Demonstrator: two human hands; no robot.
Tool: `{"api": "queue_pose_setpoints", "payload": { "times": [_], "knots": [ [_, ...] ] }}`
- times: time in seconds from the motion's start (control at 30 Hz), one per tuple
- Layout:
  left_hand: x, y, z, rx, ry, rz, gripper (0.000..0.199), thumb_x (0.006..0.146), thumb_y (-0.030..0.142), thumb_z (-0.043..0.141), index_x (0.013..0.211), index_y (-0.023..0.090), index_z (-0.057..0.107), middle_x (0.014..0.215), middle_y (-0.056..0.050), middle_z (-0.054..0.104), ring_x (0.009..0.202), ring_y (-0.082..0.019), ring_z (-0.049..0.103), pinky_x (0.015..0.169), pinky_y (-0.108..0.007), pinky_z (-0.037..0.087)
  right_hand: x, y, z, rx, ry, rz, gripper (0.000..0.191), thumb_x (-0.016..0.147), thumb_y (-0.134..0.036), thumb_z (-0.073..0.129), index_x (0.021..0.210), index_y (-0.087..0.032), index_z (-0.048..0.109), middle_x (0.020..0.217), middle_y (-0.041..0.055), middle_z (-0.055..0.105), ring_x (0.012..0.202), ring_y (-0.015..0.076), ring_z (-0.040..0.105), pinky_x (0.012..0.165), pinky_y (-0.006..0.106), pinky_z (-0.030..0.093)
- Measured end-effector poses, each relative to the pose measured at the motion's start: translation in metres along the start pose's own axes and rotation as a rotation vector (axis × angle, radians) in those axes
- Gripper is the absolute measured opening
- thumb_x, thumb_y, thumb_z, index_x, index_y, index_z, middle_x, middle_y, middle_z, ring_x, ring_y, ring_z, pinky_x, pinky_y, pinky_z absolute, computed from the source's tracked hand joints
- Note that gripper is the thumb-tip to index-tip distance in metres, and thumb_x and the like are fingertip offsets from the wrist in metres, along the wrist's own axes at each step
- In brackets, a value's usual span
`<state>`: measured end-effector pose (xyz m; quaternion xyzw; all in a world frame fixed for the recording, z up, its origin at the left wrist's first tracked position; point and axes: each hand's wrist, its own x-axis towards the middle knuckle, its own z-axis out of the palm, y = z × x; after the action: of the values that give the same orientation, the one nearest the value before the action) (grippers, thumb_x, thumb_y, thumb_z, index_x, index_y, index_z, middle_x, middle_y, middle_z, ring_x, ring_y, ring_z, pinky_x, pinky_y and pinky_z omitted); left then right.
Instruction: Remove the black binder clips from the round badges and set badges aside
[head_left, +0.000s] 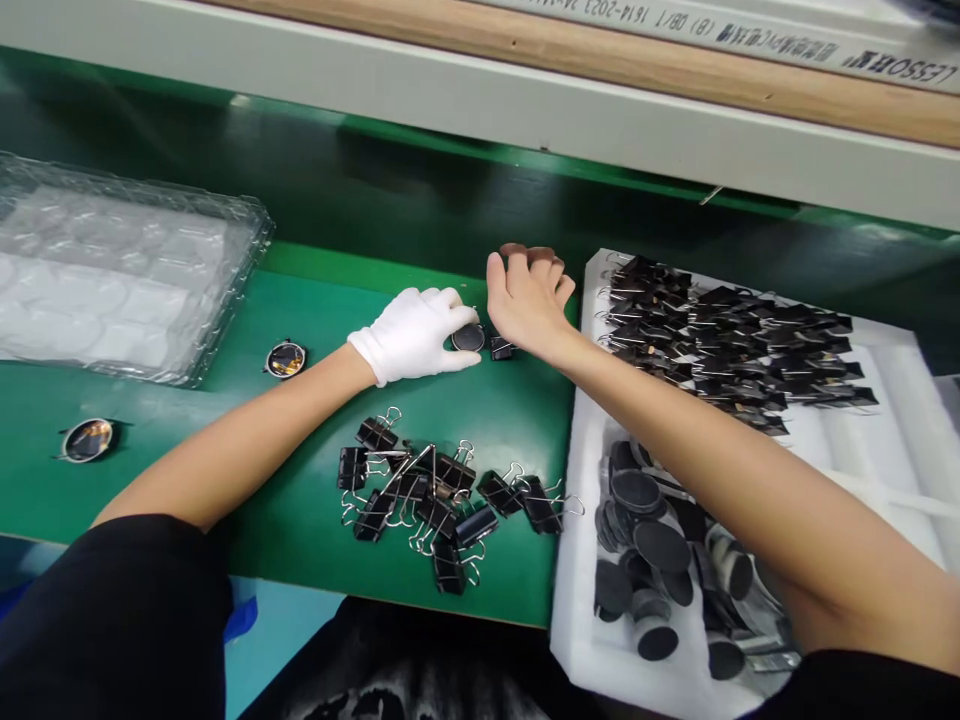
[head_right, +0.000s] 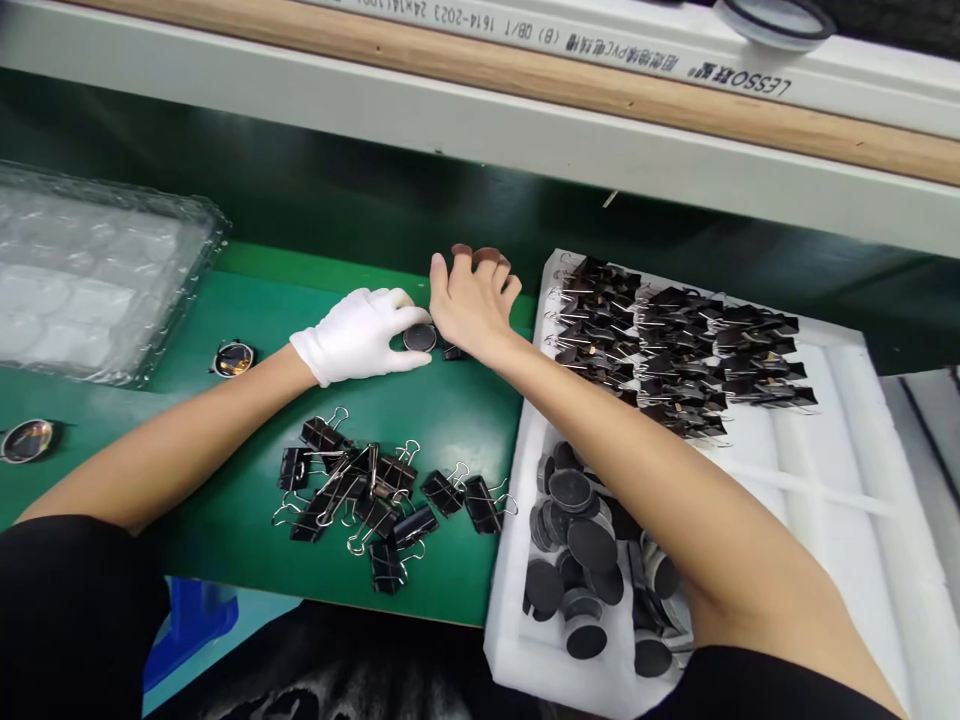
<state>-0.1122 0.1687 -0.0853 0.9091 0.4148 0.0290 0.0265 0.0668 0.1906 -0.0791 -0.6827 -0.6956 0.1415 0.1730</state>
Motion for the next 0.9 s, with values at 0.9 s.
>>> {"api": "queue_pose_setpoints", "payload": {
  "times": [0.9],
  "knots": [
    [0.008, 0.021, 0.007, -0.118, -0.053, -0.059, 0.058, 0.097, 0.063, 0.055, 0.130, 0.016, 0.064, 0.120, -0.015, 0.061, 0.115, -0.038, 0.061, 0.100, -0.049, 0.041, -0.008, 0.002, -0.006, -0.021, 0.121, 0.142, 0.057, 0.113, -0.048, 0.008, 0.144, -0.019, 0.047, 0.157, 0.0215, 0.037, 0.153, 0.0370, 0.027, 0.121, 0.059, 0.022]
  ]
}}
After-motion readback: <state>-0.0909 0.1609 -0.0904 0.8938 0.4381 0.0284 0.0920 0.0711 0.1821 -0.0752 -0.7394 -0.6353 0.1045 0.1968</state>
